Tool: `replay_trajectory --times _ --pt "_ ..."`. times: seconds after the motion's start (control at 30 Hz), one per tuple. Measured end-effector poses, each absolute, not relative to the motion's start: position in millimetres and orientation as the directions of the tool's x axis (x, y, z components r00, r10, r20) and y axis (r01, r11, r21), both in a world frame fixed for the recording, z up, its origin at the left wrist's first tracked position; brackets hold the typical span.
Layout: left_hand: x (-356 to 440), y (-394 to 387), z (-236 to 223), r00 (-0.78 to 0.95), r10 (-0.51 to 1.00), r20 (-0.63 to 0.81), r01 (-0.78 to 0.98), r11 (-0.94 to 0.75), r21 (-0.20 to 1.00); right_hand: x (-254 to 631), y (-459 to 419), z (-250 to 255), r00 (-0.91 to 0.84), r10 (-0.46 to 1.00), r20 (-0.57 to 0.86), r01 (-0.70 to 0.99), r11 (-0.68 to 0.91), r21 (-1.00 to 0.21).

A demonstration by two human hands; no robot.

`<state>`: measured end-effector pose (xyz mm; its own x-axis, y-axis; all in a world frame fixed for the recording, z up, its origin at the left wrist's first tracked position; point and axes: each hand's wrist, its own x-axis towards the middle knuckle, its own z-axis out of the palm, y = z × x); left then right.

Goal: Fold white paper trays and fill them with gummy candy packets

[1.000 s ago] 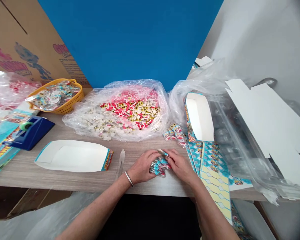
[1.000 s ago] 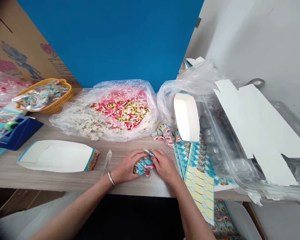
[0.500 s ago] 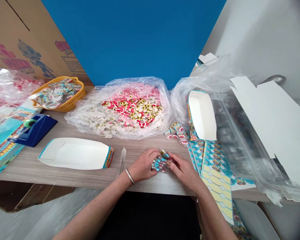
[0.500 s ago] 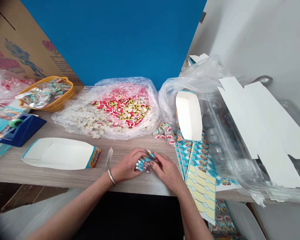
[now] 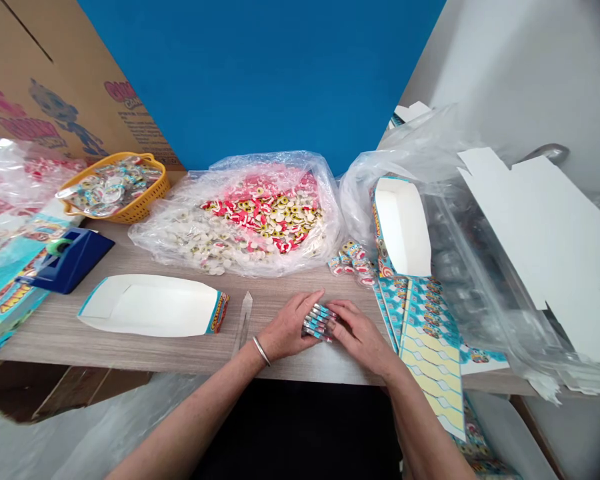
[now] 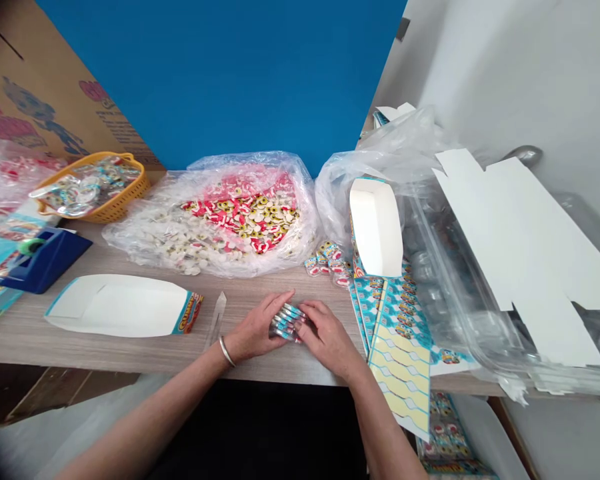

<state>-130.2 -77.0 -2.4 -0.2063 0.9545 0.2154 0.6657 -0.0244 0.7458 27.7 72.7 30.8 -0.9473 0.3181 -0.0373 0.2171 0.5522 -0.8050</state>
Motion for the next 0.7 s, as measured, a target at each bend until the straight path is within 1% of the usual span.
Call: replay_trajectory --times 0.07,0.2,0.4,0.6,0.7 --pt "-130.8 -77.0 -2.8 -0.204 0.956 0.209 0.663 -0.022 0.748 27.2 68.3 33.7 -0.947 0.312 -0.074 0.258 0.605 -0.754" --pt "-134.4 -79.6 -3.0 -0.190 0.963 0.190 0.659 -0.018 0.752 22.7 61.1 34.3 -0.939 0.320 -0.124 0.328 0.731 -0.599" --pt "-134.5 -85.8 -4.5 -0.135 0.961 0.241 0.670 -0.090 0.737 18.1 59.1 36.4 -0.947 0.287 -0.147 0.319 0.775 -0.546" --pt "-129.3 -82.6 -10.8 -0.156 0.959 0.238 0.716 -0.056 0.696 1.6 48.3 49.8 -0.912 0.327 -0.249 0.397 0.858 -0.326" --pt "-128.2 -80.5 -9.5 -0.135 0.967 0.218 0.722 -0.055 0.690 -6.9 44.9 52.5 -0.912 0.309 -0.271 0.386 0.870 -0.307"
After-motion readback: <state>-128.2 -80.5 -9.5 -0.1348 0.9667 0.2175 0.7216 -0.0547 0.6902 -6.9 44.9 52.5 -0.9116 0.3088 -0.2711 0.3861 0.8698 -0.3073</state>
